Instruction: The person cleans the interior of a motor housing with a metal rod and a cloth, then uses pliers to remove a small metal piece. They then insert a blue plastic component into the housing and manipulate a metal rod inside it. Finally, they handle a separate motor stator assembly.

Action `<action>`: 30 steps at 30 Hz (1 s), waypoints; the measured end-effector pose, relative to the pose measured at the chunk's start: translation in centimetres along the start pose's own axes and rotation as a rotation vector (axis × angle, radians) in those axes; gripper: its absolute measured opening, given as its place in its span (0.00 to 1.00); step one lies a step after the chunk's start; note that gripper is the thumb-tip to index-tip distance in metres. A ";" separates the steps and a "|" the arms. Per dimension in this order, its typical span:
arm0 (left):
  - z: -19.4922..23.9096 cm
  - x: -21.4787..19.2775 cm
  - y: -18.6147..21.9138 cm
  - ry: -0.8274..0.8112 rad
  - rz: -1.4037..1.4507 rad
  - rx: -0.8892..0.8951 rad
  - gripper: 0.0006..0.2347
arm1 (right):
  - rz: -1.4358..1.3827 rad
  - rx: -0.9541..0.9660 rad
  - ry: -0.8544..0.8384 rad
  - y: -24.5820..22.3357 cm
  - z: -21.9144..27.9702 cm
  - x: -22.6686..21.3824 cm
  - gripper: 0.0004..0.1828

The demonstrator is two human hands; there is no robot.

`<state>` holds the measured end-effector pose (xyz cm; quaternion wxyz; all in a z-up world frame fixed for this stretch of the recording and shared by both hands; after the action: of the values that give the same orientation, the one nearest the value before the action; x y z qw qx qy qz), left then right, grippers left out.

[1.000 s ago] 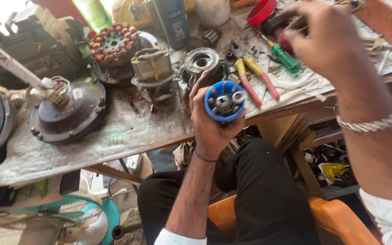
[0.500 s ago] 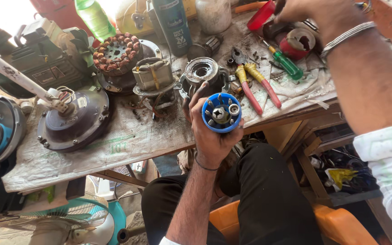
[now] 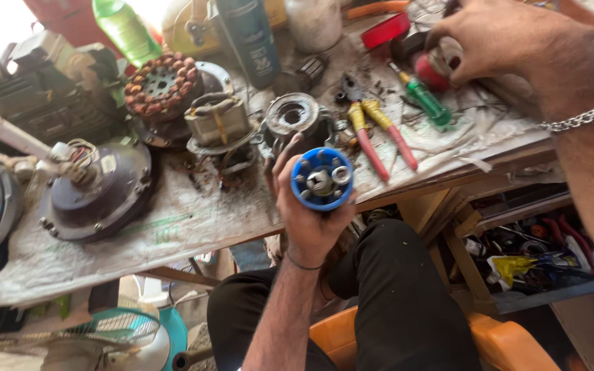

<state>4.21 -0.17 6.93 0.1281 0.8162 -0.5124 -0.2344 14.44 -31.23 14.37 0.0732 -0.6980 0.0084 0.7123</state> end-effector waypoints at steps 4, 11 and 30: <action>-0.7 -0.4 0.9 -0.006 -0.041 0.014 0.29 | -0.088 -0.388 0.244 -3.4 3.0 -5.0 0.39; -2.6 0.5 2.8 -0.135 -0.061 -0.011 0.29 | -0.327 -1.119 0.076 -13.2 13.0 -7.4 0.36; -8.2 -1.6 10.5 -0.088 -0.269 0.091 0.32 | -0.281 -0.525 0.342 -11.0 13.0 -6.4 0.31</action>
<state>-0.29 -3.61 19.08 0.0358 0.8714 -0.4135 -0.2616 2.93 -19.48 22.07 -0.0139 -0.7967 -0.2593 0.5458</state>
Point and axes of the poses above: each hand's wrist, its own z-axis away from the middle knuckle, its own x-axis out of the palm, y = z × x, the point moved 8 cm from there along -z, towards the middle knuckle, and after that the axes turned 7 degrees about -z, right-handed, at the moved point
